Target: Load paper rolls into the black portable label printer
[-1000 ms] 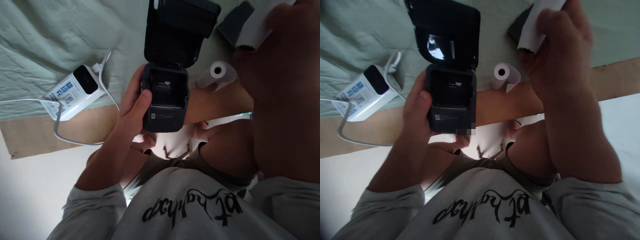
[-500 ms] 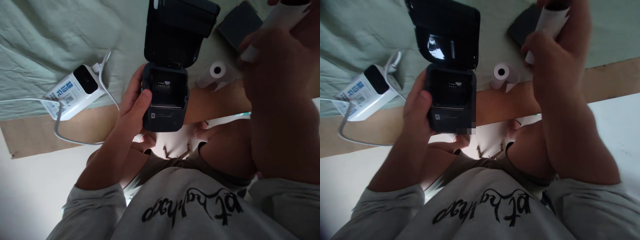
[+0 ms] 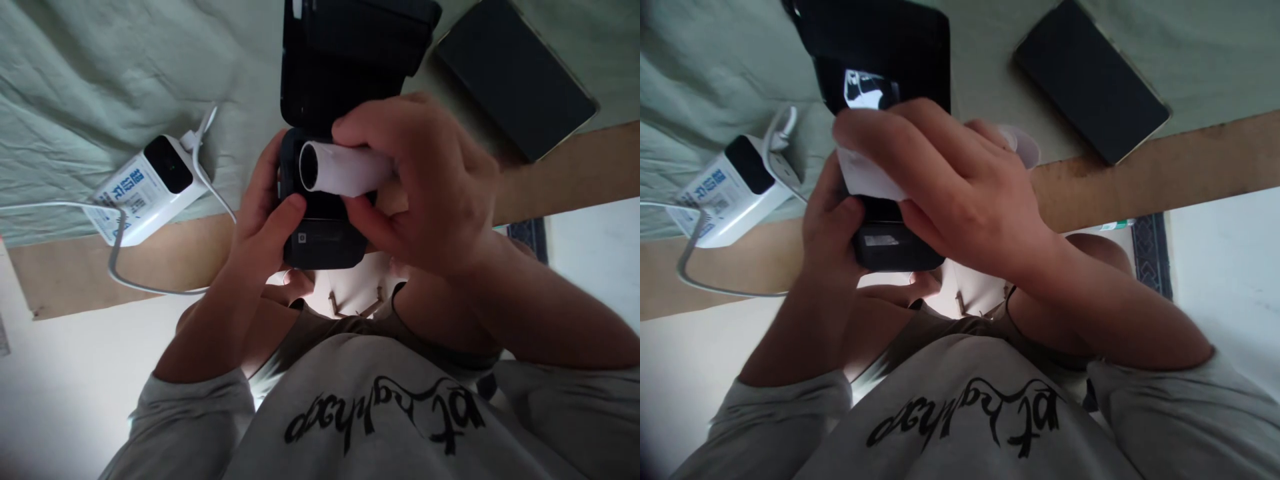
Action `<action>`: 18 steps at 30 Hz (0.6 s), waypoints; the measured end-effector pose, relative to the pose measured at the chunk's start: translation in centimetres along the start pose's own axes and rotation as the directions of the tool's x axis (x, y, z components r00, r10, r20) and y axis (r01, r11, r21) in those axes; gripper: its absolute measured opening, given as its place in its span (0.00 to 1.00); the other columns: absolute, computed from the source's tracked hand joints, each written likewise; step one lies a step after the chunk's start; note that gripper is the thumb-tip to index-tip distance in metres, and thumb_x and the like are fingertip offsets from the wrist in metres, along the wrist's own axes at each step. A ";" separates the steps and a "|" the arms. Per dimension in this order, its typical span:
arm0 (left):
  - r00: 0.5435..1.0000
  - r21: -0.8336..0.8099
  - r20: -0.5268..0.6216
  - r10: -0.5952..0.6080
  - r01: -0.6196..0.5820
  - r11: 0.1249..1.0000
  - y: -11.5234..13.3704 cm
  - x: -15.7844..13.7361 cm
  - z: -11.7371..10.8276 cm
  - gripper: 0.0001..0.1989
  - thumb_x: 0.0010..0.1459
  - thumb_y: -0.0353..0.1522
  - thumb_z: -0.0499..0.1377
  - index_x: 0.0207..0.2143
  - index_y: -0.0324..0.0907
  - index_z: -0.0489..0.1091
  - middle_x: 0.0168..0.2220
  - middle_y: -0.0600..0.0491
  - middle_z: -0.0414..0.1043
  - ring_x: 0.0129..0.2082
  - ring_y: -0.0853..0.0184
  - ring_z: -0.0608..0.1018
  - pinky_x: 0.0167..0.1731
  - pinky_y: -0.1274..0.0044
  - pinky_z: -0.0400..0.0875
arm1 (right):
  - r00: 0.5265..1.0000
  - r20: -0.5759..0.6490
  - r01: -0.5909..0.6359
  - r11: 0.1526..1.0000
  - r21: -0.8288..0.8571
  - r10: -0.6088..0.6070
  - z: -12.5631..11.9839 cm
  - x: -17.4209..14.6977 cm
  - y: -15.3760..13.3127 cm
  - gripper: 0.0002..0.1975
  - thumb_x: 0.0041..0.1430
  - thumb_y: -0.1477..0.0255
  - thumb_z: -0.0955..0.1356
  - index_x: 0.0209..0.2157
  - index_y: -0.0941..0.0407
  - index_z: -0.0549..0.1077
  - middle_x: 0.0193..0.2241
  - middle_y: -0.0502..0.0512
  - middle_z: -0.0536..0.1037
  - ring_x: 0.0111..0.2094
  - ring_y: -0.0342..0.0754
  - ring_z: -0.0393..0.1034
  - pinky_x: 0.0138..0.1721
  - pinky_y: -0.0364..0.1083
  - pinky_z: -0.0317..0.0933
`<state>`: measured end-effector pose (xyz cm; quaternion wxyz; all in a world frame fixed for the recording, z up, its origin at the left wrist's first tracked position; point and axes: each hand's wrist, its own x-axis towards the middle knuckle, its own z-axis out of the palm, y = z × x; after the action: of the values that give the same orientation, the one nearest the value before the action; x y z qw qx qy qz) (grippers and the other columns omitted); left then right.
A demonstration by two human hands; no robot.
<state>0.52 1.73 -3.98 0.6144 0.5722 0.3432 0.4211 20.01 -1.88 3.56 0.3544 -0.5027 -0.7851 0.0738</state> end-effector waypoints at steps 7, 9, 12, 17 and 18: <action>1.000 0.017 0.000 0.008 -0.008 1.000 0.3 -0.4 0.0 0.33 0.51 0.47 0.62 0.59 0.54 0.60 0.56 0.53 0.67 0.56 0.56 0.71 0.50 0.68 0.70 | 0.999 0.048 0.026 0.978 -0.208 -0.016 1.1 -0.1 0.8 0.07 0.58 0.75 0.63 0.39 0.54 0.68 0.45 0.49 0.78 0.42 0.45 0.74 0.40 0.47 0.64; 1.000 -0.033 0.002 -0.009 0.009 0.999 0.5 -0.3 0.2 0.32 0.51 0.46 0.62 0.58 0.53 0.61 0.55 0.53 0.67 0.55 0.57 0.72 0.50 0.68 0.70 | 0.997 0.021 0.080 0.978 -0.193 -0.078 1.2 -0.1 1.0 0.03 0.60 0.74 0.63 0.35 0.54 0.68 0.46 0.47 0.77 0.44 0.44 0.73 0.42 0.46 0.63; 1.000 -0.165 0.028 0.010 -0.005 0.986 0.6 0.0 0.4 0.32 0.48 0.47 0.62 0.55 0.50 0.65 0.51 0.51 0.69 0.51 0.57 0.73 0.48 0.68 0.72 | 0.984 -0.038 0.167 0.970 -0.177 -0.176 1.2 -0.3 0.8 0.02 0.59 0.72 0.64 0.32 0.53 0.69 0.40 0.45 0.79 0.44 0.45 0.72 0.41 0.46 0.61; 0.998 -0.135 0.025 0.066 -0.062 0.989 -0.3 0.1 -0.1 0.36 0.46 0.48 0.61 0.58 0.51 0.62 0.51 0.51 0.69 0.50 0.57 0.74 0.47 0.66 0.72 | 0.957 -0.030 0.283 0.951 -0.125 -0.289 1.6 -1.0 0.1 0.03 0.57 0.69 0.67 0.31 0.53 0.69 0.34 0.44 0.79 0.35 0.44 0.72 0.35 0.48 0.58; 0.996 -0.047 0.037 0.085 -0.083 0.995 -0.5 0.1 -0.3 0.39 0.43 0.45 0.64 0.59 0.52 0.60 0.52 0.52 0.69 0.49 0.58 0.74 0.46 0.68 0.72 | 0.949 -0.011 0.311 0.944 -0.106 -0.314 1.6 -1.1 0.1 0.05 0.58 0.66 0.67 0.32 0.52 0.69 0.34 0.44 0.79 0.36 0.44 0.72 0.35 0.48 0.59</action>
<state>0.33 1.99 -4.46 0.6155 0.5802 0.2971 0.4430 19.30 -2.36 1.84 0.3461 -0.3904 -0.8526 -0.0309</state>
